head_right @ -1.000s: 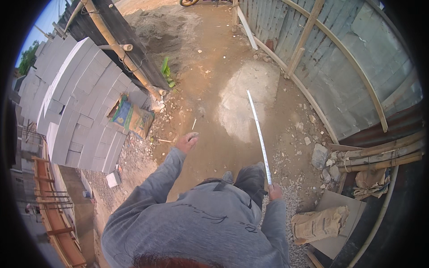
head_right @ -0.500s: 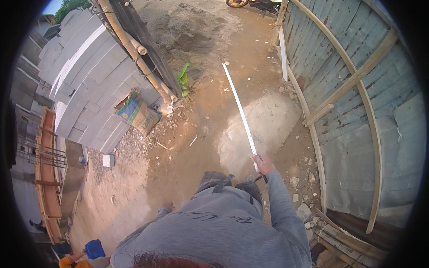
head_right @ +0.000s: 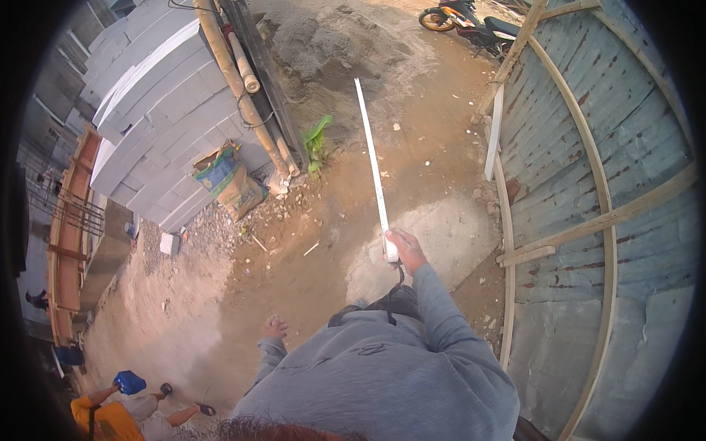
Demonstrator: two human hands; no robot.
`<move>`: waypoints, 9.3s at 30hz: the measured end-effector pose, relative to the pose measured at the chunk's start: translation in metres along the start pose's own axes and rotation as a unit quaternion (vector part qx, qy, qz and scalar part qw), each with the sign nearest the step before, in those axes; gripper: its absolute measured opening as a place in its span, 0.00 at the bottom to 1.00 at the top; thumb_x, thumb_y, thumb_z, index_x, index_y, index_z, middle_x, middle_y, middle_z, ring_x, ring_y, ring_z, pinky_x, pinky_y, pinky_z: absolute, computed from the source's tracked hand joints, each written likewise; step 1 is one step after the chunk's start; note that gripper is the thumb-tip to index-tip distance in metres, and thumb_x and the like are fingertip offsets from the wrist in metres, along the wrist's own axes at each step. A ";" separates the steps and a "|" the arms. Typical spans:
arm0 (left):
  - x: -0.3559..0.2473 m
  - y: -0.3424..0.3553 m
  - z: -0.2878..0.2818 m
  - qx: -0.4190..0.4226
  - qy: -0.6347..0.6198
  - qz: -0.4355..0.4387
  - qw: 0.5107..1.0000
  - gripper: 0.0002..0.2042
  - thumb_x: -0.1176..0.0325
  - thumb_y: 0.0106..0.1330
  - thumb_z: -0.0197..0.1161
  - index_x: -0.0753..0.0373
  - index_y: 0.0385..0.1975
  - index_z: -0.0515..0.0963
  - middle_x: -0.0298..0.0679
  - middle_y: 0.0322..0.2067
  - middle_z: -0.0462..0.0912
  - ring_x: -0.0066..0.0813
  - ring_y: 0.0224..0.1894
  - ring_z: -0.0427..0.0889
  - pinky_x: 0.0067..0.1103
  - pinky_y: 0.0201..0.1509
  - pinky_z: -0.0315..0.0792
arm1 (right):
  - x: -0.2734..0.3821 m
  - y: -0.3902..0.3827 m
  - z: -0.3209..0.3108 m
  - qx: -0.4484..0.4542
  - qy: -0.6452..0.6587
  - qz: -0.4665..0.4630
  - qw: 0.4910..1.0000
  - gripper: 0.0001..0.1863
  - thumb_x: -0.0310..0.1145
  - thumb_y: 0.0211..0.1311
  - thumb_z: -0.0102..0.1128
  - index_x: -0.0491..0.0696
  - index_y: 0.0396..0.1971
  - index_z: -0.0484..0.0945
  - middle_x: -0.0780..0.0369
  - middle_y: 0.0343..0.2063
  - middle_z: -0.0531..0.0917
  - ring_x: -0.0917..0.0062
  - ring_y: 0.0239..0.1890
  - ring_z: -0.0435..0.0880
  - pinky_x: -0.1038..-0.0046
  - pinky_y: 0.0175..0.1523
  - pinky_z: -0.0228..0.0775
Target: The person measures a wall and a white foam panel using a tape measure, then cuts the panel with a hand saw. After cutting, the person applies mortar to the wall with a trowel, preparing the surface for panel installation.
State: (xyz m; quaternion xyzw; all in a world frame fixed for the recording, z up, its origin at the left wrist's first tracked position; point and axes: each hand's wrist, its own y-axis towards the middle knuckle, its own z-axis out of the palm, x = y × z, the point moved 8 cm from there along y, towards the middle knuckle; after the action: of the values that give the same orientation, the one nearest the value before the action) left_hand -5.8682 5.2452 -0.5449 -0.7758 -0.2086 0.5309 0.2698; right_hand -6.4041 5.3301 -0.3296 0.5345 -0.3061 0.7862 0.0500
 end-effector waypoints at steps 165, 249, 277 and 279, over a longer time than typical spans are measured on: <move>0.268 -0.246 0.334 -0.185 0.060 -0.058 0.979 0.22 0.49 0.65 0.53 0.65 0.36 0.82 0.51 0.34 0.83 0.48 0.39 0.82 0.36 0.45 0.72 | -0.168 0.114 -0.350 0.449 -0.729 0.079 0.510 0.25 0.50 0.65 0.42 0.45 0.44 0.80 0.49 0.46 0.80 0.54 0.51 0.77 0.57 0.55 0.66; 0.248 -0.164 -0.053 -0.377 -0.288 -0.214 0.854 0.11 0.62 0.63 0.56 0.63 0.31 0.82 0.39 0.24 0.81 0.27 0.28 0.81 0.25 0.34 0.75 | -0.253 0.166 0.269 0.491 -0.765 0.039 0.416 0.31 0.57 0.57 0.47 0.42 0.39 0.82 0.45 0.42 0.81 0.53 0.49 0.79 0.59 0.54 0.69; 0.292 0.048 -0.386 -0.330 -0.176 -0.350 0.859 0.17 0.55 0.62 0.53 0.56 0.43 0.80 0.48 0.43 0.83 0.47 0.47 0.81 0.35 0.52 0.72 | -0.437 0.273 0.752 0.592 -0.716 -0.102 0.355 0.27 0.54 0.61 0.48 0.47 0.45 0.80 0.45 0.46 0.80 0.53 0.51 0.77 0.60 0.55 0.67; 0.289 0.042 -0.413 -0.275 -0.016 -0.332 0.902 0.18 0.54 0.61 0.54 0.56 0.44 0.80 0.48 0.43 0.83 0.47 0.49 0.80 0.36 0.54 0.71 | -0.447 0.275 0.751 0.590 -0.750 -0.079 0.289 0.26 0.53 0.60 0.47 0.47 0.44 0.80 0.46 0.45 0.80 0.53 0.51 0.77 0.59 0.55 0.67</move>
State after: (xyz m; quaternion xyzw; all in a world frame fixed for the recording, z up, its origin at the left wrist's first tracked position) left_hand -5.3794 5.3079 -0.6578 -0.6965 -0.5961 0.3441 0.2030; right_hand -5.7178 4.8171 -0.6559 0.7972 0.3803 0.0029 -0.4688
